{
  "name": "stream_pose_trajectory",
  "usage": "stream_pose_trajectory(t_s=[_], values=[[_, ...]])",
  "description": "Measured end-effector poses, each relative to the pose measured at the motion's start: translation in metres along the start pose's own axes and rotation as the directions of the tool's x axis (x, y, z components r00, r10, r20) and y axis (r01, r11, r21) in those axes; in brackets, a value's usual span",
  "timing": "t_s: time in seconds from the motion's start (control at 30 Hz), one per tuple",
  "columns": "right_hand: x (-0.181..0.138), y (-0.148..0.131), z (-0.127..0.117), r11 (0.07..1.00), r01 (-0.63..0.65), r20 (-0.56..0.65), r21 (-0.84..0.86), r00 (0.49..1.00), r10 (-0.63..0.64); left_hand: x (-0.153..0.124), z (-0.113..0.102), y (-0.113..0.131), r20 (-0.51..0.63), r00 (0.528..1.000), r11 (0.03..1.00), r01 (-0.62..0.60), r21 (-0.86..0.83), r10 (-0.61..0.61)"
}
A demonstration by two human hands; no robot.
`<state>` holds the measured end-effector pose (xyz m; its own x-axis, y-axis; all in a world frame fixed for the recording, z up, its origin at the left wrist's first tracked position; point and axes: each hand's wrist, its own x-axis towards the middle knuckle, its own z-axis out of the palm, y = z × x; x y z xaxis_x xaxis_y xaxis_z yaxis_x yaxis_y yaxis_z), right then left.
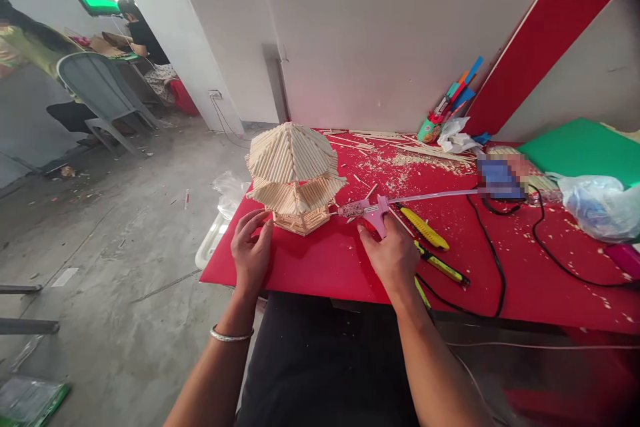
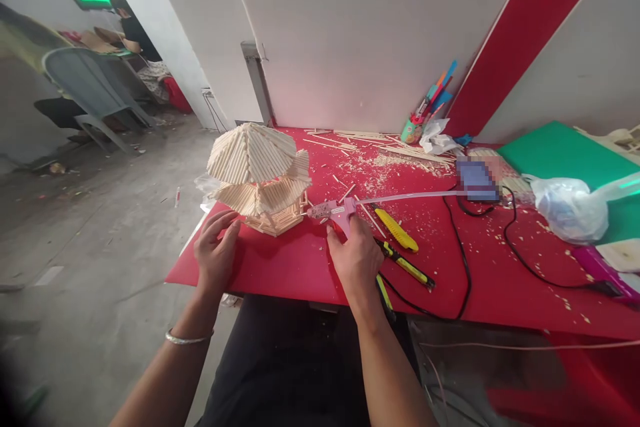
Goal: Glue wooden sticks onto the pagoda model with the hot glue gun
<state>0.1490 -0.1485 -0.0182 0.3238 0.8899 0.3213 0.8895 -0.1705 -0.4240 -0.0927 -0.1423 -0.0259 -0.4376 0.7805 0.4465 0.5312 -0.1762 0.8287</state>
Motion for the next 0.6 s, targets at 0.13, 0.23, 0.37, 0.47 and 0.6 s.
stream_pose_trajectory(t_s=[0.13, 0.23, 0.37, 0.47, 0.6], values=[[0.000, 0.005, 0.001, 0.999, -0.008, 0.041, 0.045, 0.999, 0.006, 0.001, 0.001, 0.000, -0.007, 1.000, 1.000, 0.003, 0.009, -0.003], [0.000, 0.009, 0.002, 0.997, 0.007, 0.075, 0.076, 0.997, -0.012, 0.001, 0.001, -0.001, -0.012, 1.000, 1.000, 0.000, 0.008, 0.000], [-0.002, 0.013, 0.001, 0.994, 0.029, 0.087, 0.107, 0.995, -0.038, 0.001, 0.001, -0.002, -0.006, 1.000, 1.000, 0.001, 0.013, -0.001], [-0.003, 0.015, -0.001, 0.987, 0.056, 0.060, 0.151, 0.996, -0.065, 0.000, 0.001, -0.002, -0.001, 1.000, 1.000, 0.004, -0.001, -0.004], [-0.005, 0.009, -0.004, 0.975, 0.106, -0.036, 0.197, 0.994, -0.101, -0.001, 0.002, -0.002, -0.026, 0.999, 0.999, 0.035, -0.039, -0.036]])
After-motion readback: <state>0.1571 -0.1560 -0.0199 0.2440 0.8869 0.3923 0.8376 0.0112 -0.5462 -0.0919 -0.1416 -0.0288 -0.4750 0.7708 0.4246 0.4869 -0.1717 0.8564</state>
